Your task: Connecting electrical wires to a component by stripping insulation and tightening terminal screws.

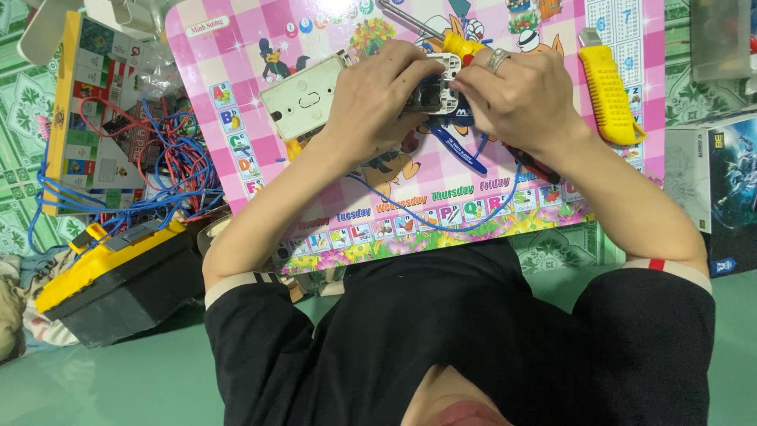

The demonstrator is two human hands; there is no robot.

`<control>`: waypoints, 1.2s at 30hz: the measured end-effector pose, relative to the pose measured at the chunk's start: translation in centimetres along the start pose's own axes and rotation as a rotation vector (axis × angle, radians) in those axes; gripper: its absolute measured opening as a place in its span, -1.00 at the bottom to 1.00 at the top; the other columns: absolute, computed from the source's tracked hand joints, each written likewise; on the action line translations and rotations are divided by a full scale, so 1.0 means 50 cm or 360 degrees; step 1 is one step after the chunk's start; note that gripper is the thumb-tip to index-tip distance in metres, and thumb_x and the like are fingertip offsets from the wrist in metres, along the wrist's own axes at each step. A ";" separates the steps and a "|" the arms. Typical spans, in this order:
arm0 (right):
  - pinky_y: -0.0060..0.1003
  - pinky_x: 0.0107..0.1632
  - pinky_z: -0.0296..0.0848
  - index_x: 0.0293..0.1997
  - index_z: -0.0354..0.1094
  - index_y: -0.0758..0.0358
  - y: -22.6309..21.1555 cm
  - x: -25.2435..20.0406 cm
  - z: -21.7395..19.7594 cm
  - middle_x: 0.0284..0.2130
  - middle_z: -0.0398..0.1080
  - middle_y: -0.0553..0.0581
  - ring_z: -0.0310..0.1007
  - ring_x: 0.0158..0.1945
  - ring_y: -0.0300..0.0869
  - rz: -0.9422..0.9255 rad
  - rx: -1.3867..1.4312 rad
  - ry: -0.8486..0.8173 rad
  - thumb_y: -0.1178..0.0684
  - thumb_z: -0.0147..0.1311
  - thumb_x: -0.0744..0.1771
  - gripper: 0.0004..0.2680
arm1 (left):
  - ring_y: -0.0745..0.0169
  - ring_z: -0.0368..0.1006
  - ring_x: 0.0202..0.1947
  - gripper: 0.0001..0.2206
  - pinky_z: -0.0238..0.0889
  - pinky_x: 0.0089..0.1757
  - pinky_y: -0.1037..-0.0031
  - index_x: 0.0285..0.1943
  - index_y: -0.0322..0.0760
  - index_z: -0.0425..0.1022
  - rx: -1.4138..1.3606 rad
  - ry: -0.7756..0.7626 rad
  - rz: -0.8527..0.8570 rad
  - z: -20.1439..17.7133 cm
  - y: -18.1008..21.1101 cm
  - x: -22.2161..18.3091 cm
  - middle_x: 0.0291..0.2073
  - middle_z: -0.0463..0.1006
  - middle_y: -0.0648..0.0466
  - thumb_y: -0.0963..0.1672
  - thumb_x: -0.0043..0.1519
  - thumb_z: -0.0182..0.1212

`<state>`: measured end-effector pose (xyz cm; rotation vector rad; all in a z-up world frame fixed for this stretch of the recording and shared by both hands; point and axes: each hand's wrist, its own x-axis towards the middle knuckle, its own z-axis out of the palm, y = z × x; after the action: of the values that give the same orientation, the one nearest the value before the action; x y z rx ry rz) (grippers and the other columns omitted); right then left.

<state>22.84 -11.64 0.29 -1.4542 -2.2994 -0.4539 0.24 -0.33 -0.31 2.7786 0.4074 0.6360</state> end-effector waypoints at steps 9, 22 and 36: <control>-0.23 -0.33 0.33 -0.28 0.58 0.39 -0.022 0.015 -0.012 -0.48 0.53 0.15 0.48 -0.44 -0.12 0.0573 0.0974 -0.0098 0.25 0.33 0.39 -0.92 | 0.12 0.48 -0.21 -0.62 0.25 -0.51 0.40 0.10 -0.21 0.42 0.0237 0.0188 0.0095 0.004 0.018 0.004 -0.13 0.45 0.08 -0.29 0.10 0.30; -0.30 -0.20 0.51 -0.24 0.60 0.35 -0.019 0.035 -0.029 -0.39 0.58 0.14 0.55 -0.33 -0.19 0.0809 0.1076 -0.0242 0.19 0.34 0.39 -0.94 | 0.00 0.44 -0.15 -0.44 0.31 -0.36 0.27 0.16 -0.18 0.32 0.0195 -0.0120 -0.0040 -0.023 0.011 0.007 -0.07 0.40 0.02 -0.09 0.04 0.57; -0.11 -0.36 0.40 -0.03 0.61 0.13 0.051 -0.037 0.006 -0.33 0.58 -0.05 0.51 -0.32 -0.07 0.0725 0.0189 0.0016 0.13 0.24 0.43 -0.94 | -0.08 0.29 0.21 0.01 0.32 0.19 0.17 0.48 -0.33 0.02 0.0123 -0.0364 -0.0232 -0.122 0.006 -0.001 0.19 0.31 -0.15 -0.02 -0.06 0.73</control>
<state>25.82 -11.91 -0.69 -1.8347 -1.8657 -0.1864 -2.52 0.54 5.05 2.8189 0.5885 0.2707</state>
